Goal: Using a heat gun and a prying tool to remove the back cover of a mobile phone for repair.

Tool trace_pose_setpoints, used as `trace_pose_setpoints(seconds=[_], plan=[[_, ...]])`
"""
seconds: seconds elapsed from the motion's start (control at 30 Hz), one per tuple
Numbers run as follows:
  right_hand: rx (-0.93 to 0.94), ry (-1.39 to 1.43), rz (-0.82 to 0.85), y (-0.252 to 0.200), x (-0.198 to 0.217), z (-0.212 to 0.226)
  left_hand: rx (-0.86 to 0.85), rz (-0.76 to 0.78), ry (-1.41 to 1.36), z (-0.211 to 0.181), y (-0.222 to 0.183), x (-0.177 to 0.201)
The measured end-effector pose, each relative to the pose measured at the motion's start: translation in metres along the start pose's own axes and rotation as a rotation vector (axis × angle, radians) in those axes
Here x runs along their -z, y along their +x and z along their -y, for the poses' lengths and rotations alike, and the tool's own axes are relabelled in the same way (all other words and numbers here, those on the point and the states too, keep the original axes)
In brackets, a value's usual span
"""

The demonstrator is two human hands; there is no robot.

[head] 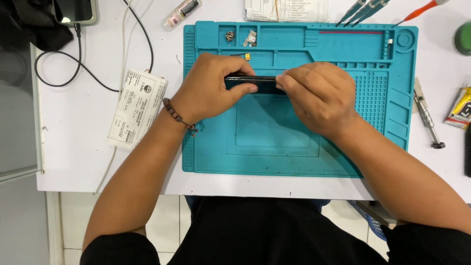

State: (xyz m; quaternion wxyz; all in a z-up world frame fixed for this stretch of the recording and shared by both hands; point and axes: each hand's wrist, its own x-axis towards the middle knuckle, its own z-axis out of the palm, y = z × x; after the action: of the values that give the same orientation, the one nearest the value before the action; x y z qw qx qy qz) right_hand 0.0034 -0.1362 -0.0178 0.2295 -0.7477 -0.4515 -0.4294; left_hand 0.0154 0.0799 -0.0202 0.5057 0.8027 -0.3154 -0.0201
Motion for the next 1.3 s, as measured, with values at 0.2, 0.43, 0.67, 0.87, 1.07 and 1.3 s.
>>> trace_pose_setpoints(seconds=[0.2,0.43,0.67,0.87,1.07,1.3], plan=[[0.013,-0.011,0.033,-0.01,-0.006,-0.004,-0.001,-0.103,-0.203,0.014,-0.008,-0.013],[0.065,-0.004,-0.012,-0.012,-0.014,-0.009,-0.073,-0.129,-0.202,0.015,-0.007,-0.013],[0.092,-0.002,-0.009,-0.008,-0.015,-0.009,-0.085,-0.149,-0.204,0.014,-0.01,-0.016],[0.08,0.081,-0.032,-0.005,-0.016,-0.008,-0.084,-0.126,-0.205,0.011,-0.01,-0.011],[0.077,0.071,0.03,0.004,-0.019,-0.001,-0.049,-0.123,-0.289,0.016,-0.017,-0.009],[0.106,0.033,0.036,0.015,-0.025,0.006,-0.045,-0.137,-0.32,0.018,-0.016,-0.012]])
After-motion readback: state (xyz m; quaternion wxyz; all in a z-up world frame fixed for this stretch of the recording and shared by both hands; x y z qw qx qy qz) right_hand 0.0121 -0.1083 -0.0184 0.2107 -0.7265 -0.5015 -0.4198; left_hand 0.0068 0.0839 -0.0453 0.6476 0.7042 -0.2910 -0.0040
